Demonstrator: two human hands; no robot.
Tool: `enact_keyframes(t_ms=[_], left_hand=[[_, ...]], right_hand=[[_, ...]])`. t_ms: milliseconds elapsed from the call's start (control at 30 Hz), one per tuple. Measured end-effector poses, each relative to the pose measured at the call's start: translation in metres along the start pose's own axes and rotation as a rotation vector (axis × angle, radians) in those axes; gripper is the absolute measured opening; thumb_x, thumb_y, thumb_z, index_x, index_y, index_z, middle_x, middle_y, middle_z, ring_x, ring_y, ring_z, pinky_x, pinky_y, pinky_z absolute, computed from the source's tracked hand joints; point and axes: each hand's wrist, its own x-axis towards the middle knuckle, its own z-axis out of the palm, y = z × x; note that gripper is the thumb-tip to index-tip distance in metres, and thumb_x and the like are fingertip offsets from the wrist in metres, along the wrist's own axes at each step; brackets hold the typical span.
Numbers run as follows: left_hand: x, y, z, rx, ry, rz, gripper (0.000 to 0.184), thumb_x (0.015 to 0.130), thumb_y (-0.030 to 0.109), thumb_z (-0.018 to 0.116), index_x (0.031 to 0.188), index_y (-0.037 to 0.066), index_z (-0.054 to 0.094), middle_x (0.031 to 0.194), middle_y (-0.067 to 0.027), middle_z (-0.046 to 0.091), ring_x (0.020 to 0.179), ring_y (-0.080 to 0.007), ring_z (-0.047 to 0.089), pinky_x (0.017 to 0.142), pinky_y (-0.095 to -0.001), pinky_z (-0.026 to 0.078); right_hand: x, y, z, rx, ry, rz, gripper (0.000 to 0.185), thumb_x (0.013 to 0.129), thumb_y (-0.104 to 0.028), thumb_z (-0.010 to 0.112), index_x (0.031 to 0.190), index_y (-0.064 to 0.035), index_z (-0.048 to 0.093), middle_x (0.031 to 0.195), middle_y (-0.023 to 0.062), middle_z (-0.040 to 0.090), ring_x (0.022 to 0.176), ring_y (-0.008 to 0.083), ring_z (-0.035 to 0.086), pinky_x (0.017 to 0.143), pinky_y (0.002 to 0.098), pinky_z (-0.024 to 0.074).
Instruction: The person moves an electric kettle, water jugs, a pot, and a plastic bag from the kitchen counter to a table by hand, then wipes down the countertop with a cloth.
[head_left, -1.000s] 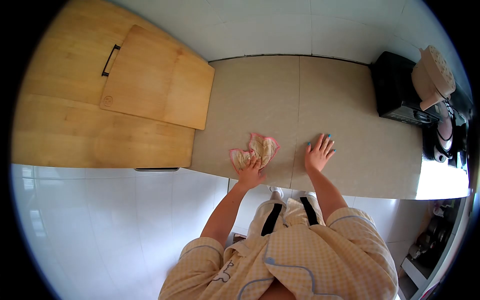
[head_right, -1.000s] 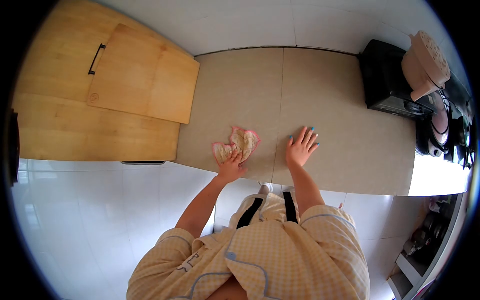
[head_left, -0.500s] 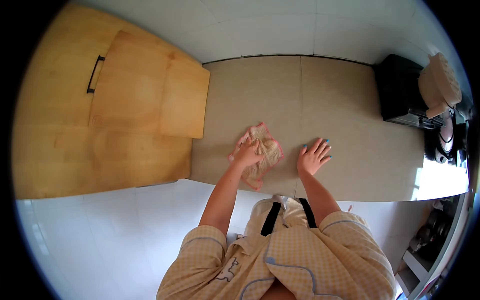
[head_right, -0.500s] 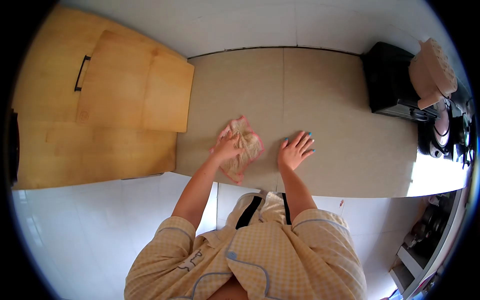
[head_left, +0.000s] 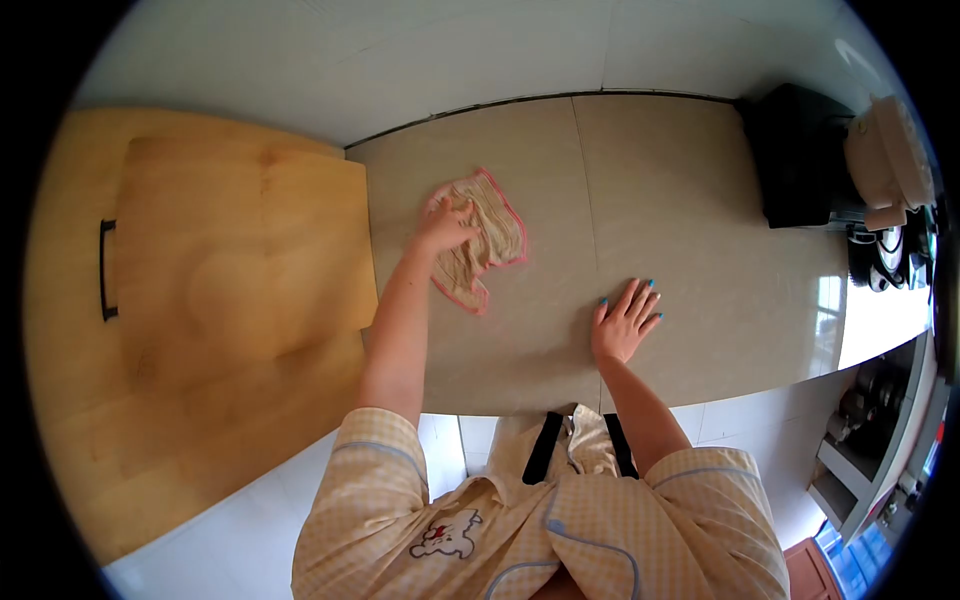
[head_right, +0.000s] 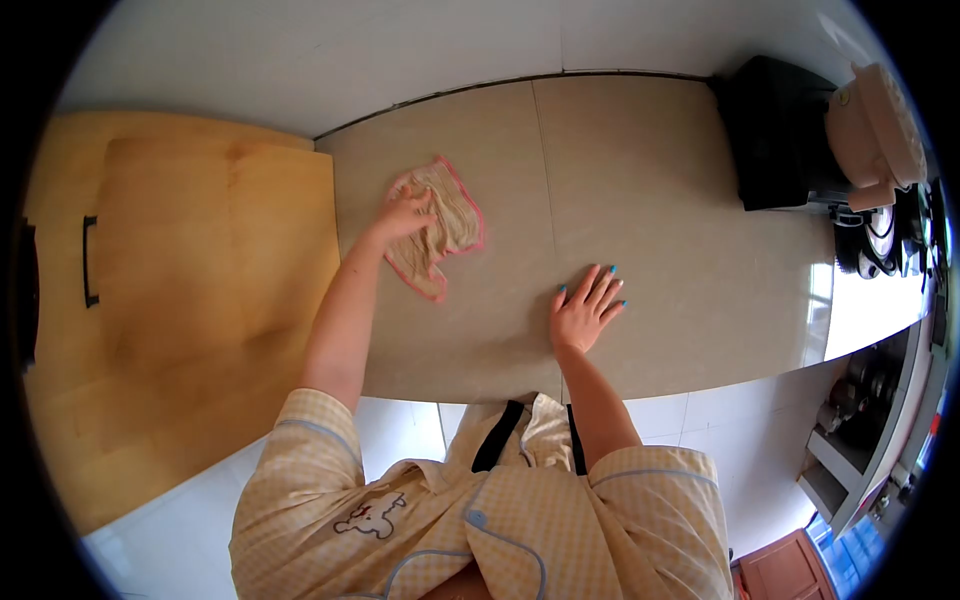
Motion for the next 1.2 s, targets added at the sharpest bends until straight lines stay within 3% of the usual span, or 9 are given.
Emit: enact_keyframes(t_ms=[267, 400, 467, 600, 700, 800, 867, 1000, 1200], left_hand=[[0.086, -0.019, -0.029, 0.077, 0.092, -0.035, 0.072, 0.073, 0.057, 0.049, 0.133, 0.022, 0.033, 0.139, -0.0220, 0.020, 0.130, -0.0292, 0.022, 0.107, -0.0360, 0.008], [0.122, -0.038, -0.030, 0.032, 0.099, 0.080, 0.073, 0.072, 0.057, 0.049, 0.134, 0.023, 0.031, 0.141, -0.0199, 0.017, 0.129, -0.0304, 0.023, 0.106, -0.0376, 0.012], [0.109, -0.030, -0.039, 0.133, 0.149, -0.053, 0.073, 0.073, 0.056, 0.049, 0.135, 0.023, 0.029, 0.141, -0.0188, 0.017, 0.129, -0.0289, 0.025, 0.105, -0.0388, 0.018], [0.074, -0.009, -0.041, 0.104, 0.150, -0.076, 0.075, 0.072, 0.054, 0.050, 0.136, 0.022, 0.026, 0.141, -0.0182, 0.018, 0.129, -0.0299, 0.024, 0.104, -0.0385, 0.019], [0.044, 0.000, -0.033, -0.497, -0.210, -0.082, 0.076, 0.071, 0.053, 0.051, 0.136, 0.024, 0.025, 0.141, -0.0166, 0.020, 0.128, -0.0339, 0.024, 0.104, -0.0427, 0.020], [0.045, -0.007, 0.014, -0.161, 0.084, -0.041, 0.075, 0.070, 0.051, 0.051, 0.136, 0.026, 0.026, 0.140, -0.0147, 0.022, 0.129, -0.0357, 0.020, 0.104, -0.0473, 0.017], [0.005, 0.017, 0.020, 0.026, 0.041, -0.078, 0.071, 0.071, 0.050, 0.051, 0.134, 0.030, 0.028, 0.142, -0.0124, 0.020, 0.131, -0.0342, 0.015, 0.104, -0.0518, 0.013], [-0.079, 0.067, 0.025, 0.069, -0.063, -0.135, 0.068, 0.071, 0.051, 0.052, 0.133, 0.032, 0.031, 0.144, -0.0102, 0.012, 0.132, -0.0342, 0.011, 0.104, -0.0534, 0.010], [-0.141, 0.091, 0.113, -0.163, -0.095, -0.106, 0.065, 0.072, 0.051, 0.052, 0.132, 0.032, 0.033, 0.145, -0.0096, 0.007, 0.131, -0.0353, 0.013, 0.101, -0.0584, 0.014]], right_hand=[[0.002, 0.001, 0.004, 0.034, 0.016, -0.017, 0.068, 0.081, -0.036, 0.046, 0.137, -0.0082, 0.020, 0.141, 0.0156, 0.019, 0.131, 0.0342, 0.014, 0.104, 0.0528, 0.0099], [-0.001, 0.000, 0.000, 0.045, -0.021, -0.010, 0.067, 0.081, -0.035, 0.046, 0.136, -0.0079, 0.020, 0.141, 0.0157, 0.018, 0.131, 0.0350, 0.013, 0.103, 0.0534, 0.0096], [0.000, -0.001, 0.001, 0.045, 0.003, -0.018, 0.066, 0.081, -0.035, 0.046, 0.136, -0.0078, 0.021, 0.141, 0.0157, 0.018, 0.131, 0.0352, 0.013, 0.103, 0.0535, 0.0097], [-0.001, -0.003, -0.005, 0.054, -0.001, -0.023, 0.064, 0.083, -0.034, 0.044, 0.136, -0.0078, 0.020, 0.142, 0.0149, 0.018, 0.131, 0.0346, 0.013, 0.104, 0.0518, 0.0091], [-0.003, -0.001, -0.004, 0.060, 0.017, -0.039, 0.064, 0.083, -0.035, 0.044, 0.136, -0.0079, 0.021, 0.141, 0.0148, 0.019, 0.131, 0.0347, 0.014, 0.104, 0.0523, 0.0102], [-0.004, -0.001, -0.003, 0.065, 0.030, -0.051, 0.062, 0.084, -0.035, 0.042, 0.136, -0.0083, 0.020, 0.141, 0.0140, 0.019, 0.131, 0.0341, 0.014, 0.104, 0.0521, 0.0099], [-0.004, 0.001, -0.004, 0.069, 0.035, -0.069, 0.062, 0.085, -0.035, 0.041, 0.136, -0.0086, 0.020, 0.142, 0.0137, 0.018, 0.131, 0.0337, 0.014, 0.104, 0.0521, 0.0098], [-0.006, 0.004, -0.006, 0.047, 0.025, -0.089, 0.062, 0.086, -0.036, 0.039, 0.137, -0.0092, 0.018, 0.143, 0.0125, 0.016, 0.131, 0.0330, 0.013, 0.104, 0.0522, 0.0096], [-0.007, 0.017, -0.004, 0.055, 0.010, -0.153, 0.068, 0.084, -0.043, 0.041, 0.138, -0.0096, 0.016, 0.144, 0.0117, 0.013, 0.132, 0.0330, 0.010, 0.103, 0.0532, 0.0079]])
